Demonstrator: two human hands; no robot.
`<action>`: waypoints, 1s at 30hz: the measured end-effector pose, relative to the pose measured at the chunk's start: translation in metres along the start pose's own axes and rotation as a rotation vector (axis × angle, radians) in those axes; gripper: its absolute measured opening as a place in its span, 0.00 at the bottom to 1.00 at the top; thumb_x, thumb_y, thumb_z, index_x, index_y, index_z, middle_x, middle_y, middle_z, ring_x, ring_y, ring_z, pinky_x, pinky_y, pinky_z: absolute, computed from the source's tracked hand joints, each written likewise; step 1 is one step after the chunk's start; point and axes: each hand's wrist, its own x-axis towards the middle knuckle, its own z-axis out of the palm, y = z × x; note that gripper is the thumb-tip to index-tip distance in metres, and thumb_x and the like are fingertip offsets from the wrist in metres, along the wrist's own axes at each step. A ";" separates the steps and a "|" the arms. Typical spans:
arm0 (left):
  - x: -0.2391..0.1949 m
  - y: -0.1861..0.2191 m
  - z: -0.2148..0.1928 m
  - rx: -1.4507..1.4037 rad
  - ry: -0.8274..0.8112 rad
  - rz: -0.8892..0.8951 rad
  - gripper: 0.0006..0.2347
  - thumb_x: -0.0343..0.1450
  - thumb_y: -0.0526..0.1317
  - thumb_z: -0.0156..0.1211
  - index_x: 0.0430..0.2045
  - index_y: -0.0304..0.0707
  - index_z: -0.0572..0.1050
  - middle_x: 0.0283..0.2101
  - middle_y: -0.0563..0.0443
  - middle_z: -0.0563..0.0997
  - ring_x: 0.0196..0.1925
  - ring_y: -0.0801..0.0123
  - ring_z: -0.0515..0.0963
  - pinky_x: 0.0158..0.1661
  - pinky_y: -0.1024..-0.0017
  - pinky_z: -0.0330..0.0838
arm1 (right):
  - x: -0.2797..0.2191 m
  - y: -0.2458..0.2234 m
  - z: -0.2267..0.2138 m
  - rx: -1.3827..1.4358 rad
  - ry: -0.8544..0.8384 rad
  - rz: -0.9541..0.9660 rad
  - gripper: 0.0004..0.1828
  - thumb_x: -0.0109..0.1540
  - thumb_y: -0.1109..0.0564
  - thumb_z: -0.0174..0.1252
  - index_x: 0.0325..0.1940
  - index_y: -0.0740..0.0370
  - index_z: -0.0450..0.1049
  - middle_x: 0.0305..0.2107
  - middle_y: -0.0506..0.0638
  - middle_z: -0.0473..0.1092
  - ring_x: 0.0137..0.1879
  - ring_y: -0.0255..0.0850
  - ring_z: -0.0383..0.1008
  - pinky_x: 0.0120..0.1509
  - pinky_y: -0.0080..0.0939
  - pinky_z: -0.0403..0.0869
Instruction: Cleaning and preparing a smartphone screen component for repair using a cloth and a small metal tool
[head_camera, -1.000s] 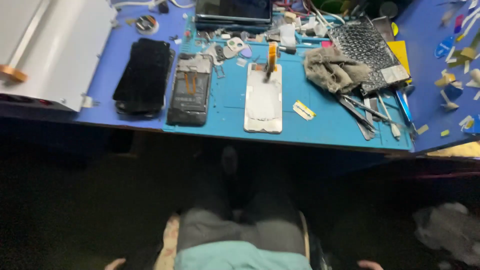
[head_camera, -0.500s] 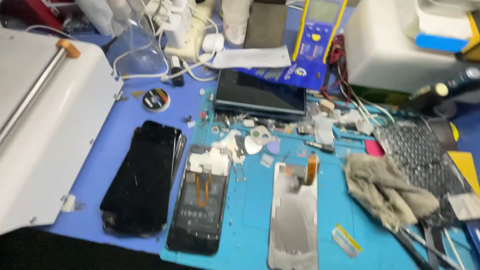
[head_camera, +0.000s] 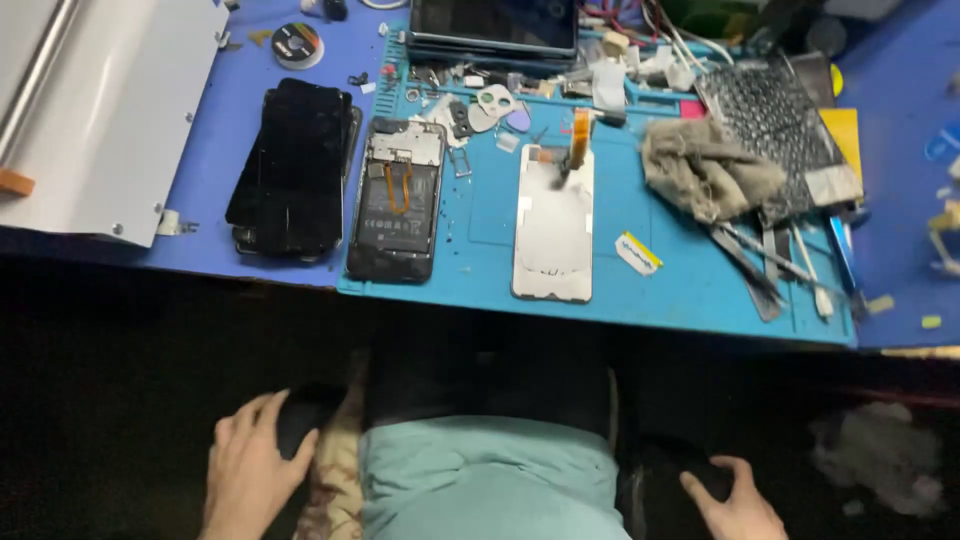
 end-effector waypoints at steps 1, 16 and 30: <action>0.000 0.000 0.002 0.018 0.287 0.269 0.32 0.62 0.61 0.61 0.63 0.59 0.69 0.68 0.60 0.70 0.64 0.55 0.70 0.53 0.52 0.75 | -0.049 -0.038 -0.039 -0.337 -0.181 0.061 0.38 0.57 0.20 0.51 0.67 0.33 0.67 0.61 0.48 0.76 0.63 0.51 0.80 0.65 0.50 0.74; -0.018 0.214 -0.178 -0.549 0.782 1.075 0.21 0.72 0.43 0.67 0.58 0.34 0.74 0.42 0.47 0.81 0.37 0.55 0.73 0.39 0.58 0.64 | -0.173 -0.359 -0.162 -0.057 0.148 -1.009 0.27 0.67 0.41 0.56 0.63 0.59 0.65 0.41 0.59 0.73 0.44 0.60 0.75 0.44 0.64 0.71; -0.001 0.221 -0.153 -0.648 0.722 1.131 0.23 0.70 0.38 0.71 0.58 0.32 0.72 0.56 0.58 0.82 0.33 0.64 0.71 0.36 0.65 0.63 | -0.167 -0.372 -0.187 0.424 -0.443 -0.405 0.17 0.63 0.47 0.63 0.53 0.55 0.78 0.19 0.50 0.71 0.15 0.38 0.66 0.18 0.37 0.64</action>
